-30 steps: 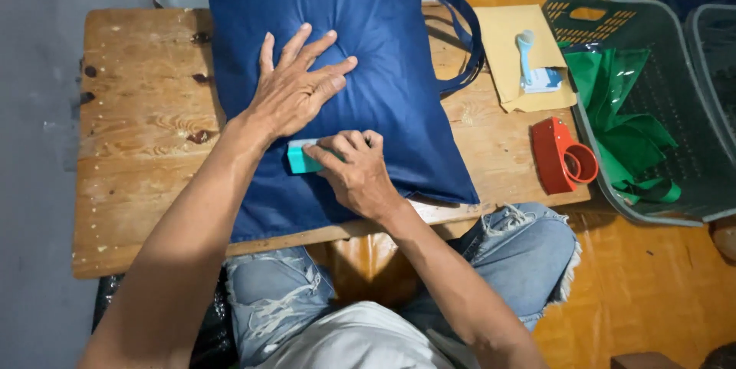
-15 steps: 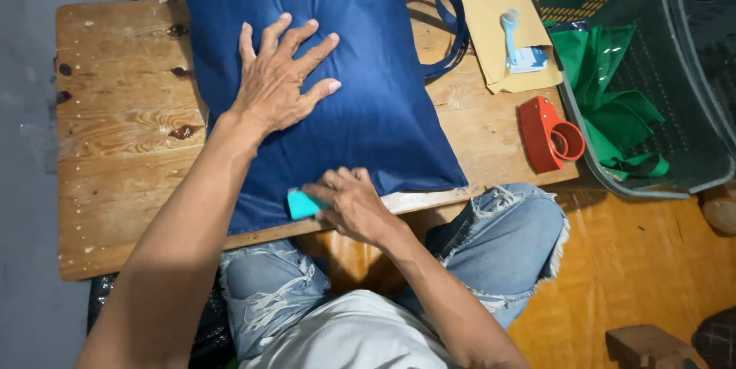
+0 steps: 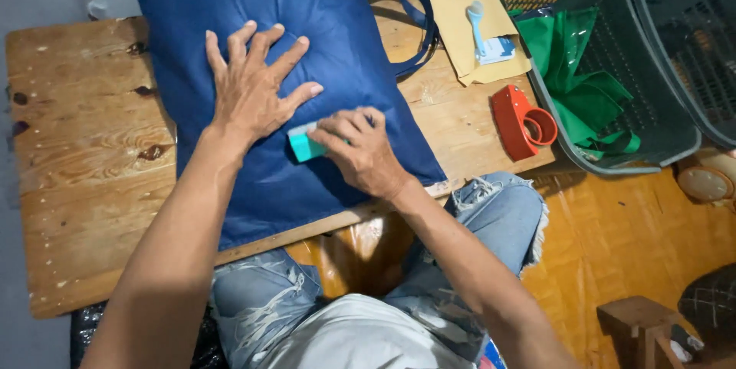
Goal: Using a small brush to clean or smooth the surface of a blue bag and a white pillow.
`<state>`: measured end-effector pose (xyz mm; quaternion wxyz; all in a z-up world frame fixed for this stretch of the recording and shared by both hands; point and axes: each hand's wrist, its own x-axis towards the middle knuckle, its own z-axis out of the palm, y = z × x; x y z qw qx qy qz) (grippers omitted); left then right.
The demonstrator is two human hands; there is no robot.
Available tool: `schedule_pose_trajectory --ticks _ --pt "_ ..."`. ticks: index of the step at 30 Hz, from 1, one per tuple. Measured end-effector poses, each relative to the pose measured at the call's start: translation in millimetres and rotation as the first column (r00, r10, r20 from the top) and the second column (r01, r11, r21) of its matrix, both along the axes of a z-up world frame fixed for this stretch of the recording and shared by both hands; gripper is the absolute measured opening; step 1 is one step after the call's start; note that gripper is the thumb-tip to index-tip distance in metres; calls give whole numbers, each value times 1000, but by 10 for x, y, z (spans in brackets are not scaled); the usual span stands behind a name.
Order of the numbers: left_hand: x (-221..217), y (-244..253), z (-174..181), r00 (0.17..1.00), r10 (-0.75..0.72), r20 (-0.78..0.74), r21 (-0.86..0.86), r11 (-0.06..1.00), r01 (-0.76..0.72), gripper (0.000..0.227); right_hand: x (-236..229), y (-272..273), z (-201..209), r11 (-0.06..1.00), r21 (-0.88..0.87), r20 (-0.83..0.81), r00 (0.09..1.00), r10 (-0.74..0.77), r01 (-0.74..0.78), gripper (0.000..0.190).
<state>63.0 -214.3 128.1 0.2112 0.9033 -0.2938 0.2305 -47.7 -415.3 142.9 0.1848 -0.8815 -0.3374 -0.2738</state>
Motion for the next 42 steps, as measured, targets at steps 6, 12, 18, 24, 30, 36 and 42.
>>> schedule_pose_trajectory --ticks 6,12,18,24,30,36,42 --pt "-43 -4 -69 1000 -16 -11 -11 1000 16 61 -76 -50 -183 999 -50 -79 997 -2 -2 32" --pt "-54 -14 -64 999 -36 -31 -26 999 35 62 -272 -197 -569 997 -80 -242 970 -9 -10 45" --pt "-17 -37 -126 997 -60 -43 -5 998 60 66 -539 -369 -475 978 -199 -525 850 -51 -64 49" --pt "34 2 -132 993 -61 -98 -27 998 59 68 -413 -484 111 949 -257 -545 838 12 -181 50" --pt "-27 -37 -32 994 -82 -69 3 997 82 72 64 -551 39 1000 -14 -85 996 -25 24 43" --pt "-35 -131 30 995 -65 -78 20 998 66 70 -52 -691 -242 992 -124 -207 978 -38 12 27" --pt "81 -457 -138 995 103 -13 94 990 -102 115 -419 -882 -524 968 -233 -373 911 -178 93 43"
